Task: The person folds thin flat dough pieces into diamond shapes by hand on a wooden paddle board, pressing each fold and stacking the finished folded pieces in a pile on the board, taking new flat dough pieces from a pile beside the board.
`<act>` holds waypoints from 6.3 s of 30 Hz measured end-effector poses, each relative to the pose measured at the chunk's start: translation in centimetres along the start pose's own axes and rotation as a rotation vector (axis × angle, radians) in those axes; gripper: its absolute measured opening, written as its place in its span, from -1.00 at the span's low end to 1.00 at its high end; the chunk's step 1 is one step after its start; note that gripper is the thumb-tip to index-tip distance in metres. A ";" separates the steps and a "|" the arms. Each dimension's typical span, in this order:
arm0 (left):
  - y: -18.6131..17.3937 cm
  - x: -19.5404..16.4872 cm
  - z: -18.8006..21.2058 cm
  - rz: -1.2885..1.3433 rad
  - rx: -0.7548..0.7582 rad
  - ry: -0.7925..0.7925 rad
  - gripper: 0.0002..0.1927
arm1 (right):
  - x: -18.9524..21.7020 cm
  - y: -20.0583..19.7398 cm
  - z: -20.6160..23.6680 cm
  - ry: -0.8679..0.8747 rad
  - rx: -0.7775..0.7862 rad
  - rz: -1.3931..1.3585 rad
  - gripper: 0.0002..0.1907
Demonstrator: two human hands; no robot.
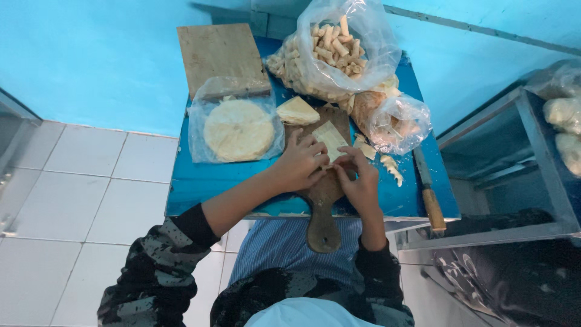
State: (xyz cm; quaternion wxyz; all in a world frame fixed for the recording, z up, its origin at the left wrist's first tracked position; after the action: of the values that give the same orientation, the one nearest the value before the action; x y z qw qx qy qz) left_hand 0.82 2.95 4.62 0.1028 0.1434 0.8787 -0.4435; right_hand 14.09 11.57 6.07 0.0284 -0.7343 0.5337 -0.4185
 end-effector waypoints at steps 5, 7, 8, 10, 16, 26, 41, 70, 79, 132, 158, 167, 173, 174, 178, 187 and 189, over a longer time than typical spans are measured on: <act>0.0 0.1 0.2 0.015 -0.070 0.031 -0.89 | 1.5 0.0 -0.1 -0.155 0.038 0.113 -0.50; -0.3 0.1 0.2 0.047 -0.109 0.051 -0.87 | 1.6 0.1 0.0 -0.160 0.057 0.134 -0.49; -0.3 0.3 0.2 0.062 -0.093 0.036 -0.88 | 1.4 0.1 -0.1 -0.132 0.060 0.139 -0.51; -0.2 0.5 0.1 0.089 -0.062 0.007 -0.89 | 0.9 0.3 -0.2 -0.103 0.067 0.127 -0.54; -0.3 1.0 -0.3 0.171 -0.050 -0.090 -0.91 | -1.2 0.4 -1.8 0.023 0.165 -0.056 -0.49; -0.1 1.3 -0.5 0.097 -0.091 -0.113 -0.93 | 0.2 0.4 -2.3 -0.087 0.213 0.105 -0.41; -0.1 1.6 -0.4 0.052 -0.070 -0.138 -0.84 | 0.4 0.5 -3.0 -0.132 0.327 0.077 -0.34; -0.4 1.8 -0.9 0.051 -0.065 -0.216 -0.84 | 1.4 0.9 -3.1 -0.372 0.243 0.338 -0.45; -0.4 1.9 -0.8 -0.014 -0.083 -0.202 -0.85 | 1.0 1.3 -2.8 -0.394 0.203 0.319 -0.44; -1.0 3.3 -1.4 0.159 -0.175 -0.293 -0.55 | -5.2 1.5 -1.9 0.312 0.107 -0.743 -0.24; 1.3 6.0 0.3 0.187 -0.021 -0.513 -0.81 | -8.8 -9.8 -4.1 0.178 -0.088 0.343 -0.48; 0.6 5.8 0.7 0.214 0.087 -0.564 -0.81 | -13.9 -10.2 -2.5 0.201 -0.359 0.242 -0.78; -0.5 5.0 0.7 0.173 0.114 -0.566 -0.79 | -12.3 -10.2 -2.4 0.118 -0.343 0.521 -0.58; -0.6 4.9 0.8 0.167 0.119 -0.565 -0.79 | -12.3 -10.2 -2.5 0.147 -0.336 0.526 -0.59; -1.0 4.5 0.7 0.155 0.135 -0.567 -0.83 | -12.2 -10.0 -2.6 0.130 -0.380 0.440 -0.69; -1.4 3.9 0.5 0.119 0.062 -0.479 -0.81 | -12.8 -9.7 -3.1 0.148 -0.462 0.226 -0.74; -1.4 4.0 0.4 0.128 0.064 -0.483 -0.80 | -13.7 -9.6 -3.2 0.258 -0.476 0.047 -0.71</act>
State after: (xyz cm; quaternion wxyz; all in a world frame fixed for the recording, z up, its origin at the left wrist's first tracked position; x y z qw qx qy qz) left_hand -3.35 2.50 4.19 0.3328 0.0917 0.8035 -0.4849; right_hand 18.20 28.06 4.78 -0.2036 -0.6483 0.6332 -0.3706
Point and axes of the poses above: each hand's wrist, its own z-axis away from the middle knuckle, its own y-axis out of the palm, x = y × z, the point moved 6 cm from there along -z, towards the middle knuckle, and after that the axes turned 10 degrees about -y, right-handed, at the moved point
